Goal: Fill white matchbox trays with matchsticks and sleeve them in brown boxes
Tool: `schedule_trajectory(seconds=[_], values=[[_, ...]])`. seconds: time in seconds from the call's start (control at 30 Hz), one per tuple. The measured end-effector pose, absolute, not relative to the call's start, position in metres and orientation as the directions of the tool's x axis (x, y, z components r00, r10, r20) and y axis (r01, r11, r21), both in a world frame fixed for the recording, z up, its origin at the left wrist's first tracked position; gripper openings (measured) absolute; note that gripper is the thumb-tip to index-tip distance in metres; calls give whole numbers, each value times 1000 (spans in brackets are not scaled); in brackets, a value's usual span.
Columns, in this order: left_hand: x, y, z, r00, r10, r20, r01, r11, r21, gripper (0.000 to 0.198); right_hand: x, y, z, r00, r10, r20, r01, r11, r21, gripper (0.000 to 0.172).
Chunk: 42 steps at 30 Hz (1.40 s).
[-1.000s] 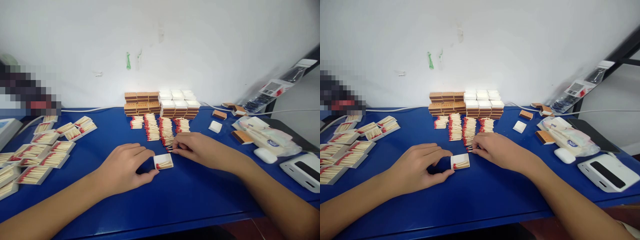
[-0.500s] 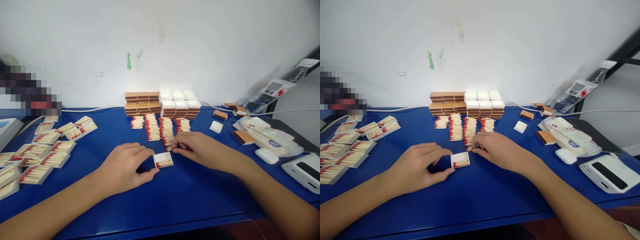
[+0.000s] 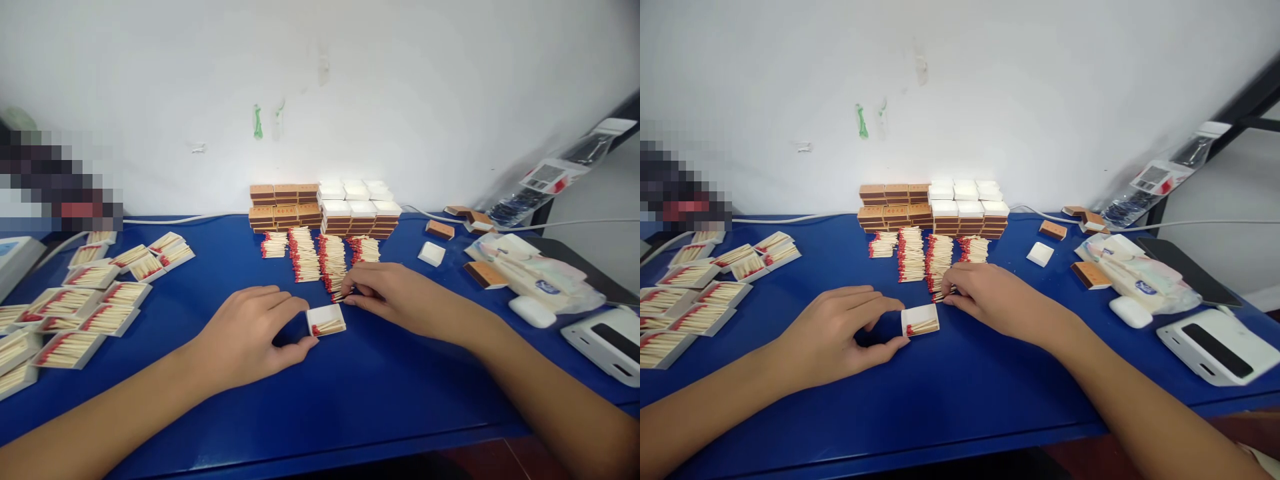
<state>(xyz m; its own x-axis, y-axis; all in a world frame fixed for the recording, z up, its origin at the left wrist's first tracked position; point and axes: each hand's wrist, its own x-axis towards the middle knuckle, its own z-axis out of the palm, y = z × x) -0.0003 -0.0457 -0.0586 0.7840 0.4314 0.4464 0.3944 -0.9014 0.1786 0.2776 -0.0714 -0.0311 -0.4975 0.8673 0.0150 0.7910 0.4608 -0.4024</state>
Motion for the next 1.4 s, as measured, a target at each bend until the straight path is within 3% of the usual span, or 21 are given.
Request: schedule_trajectory(seconds=[0.27, 0.53, 0.67, 0.87, 1.0, 1.4], values=[[0, -46, -59, 781, 429, 453, 392, -903, 177, 23, 279, -72, -33, -483, 875, -19, 804, 435, -406, 18], [0, -45, -58, 770, 428, 473, 401, -901, 164, 22, 267, -82, -31, -442, 886, 141, 738, 449, -503, 16], [0, -45, -59, 767, 424, 482, 399, -903, 160, 22, 256, -88, -34, -515, 842, 160, 717, 526, -458, 8], [1, -45, -59, 774, 433, 463, 403, -900, 168, 22, 270, -81, -32, -446, 858, 255, 762, 513, -395, 12], [1, -45, -59, 783, 430, 450, 391, -902, 182, 23, 281, -73, -35, -489, 844, 220, 782, 536, -319, 14], [1, -46, -61, 785, 424, 451, 383, -905, 184, 23, 278, -68, -43, -506, 843, 185, 769, 537, -346, 14]])
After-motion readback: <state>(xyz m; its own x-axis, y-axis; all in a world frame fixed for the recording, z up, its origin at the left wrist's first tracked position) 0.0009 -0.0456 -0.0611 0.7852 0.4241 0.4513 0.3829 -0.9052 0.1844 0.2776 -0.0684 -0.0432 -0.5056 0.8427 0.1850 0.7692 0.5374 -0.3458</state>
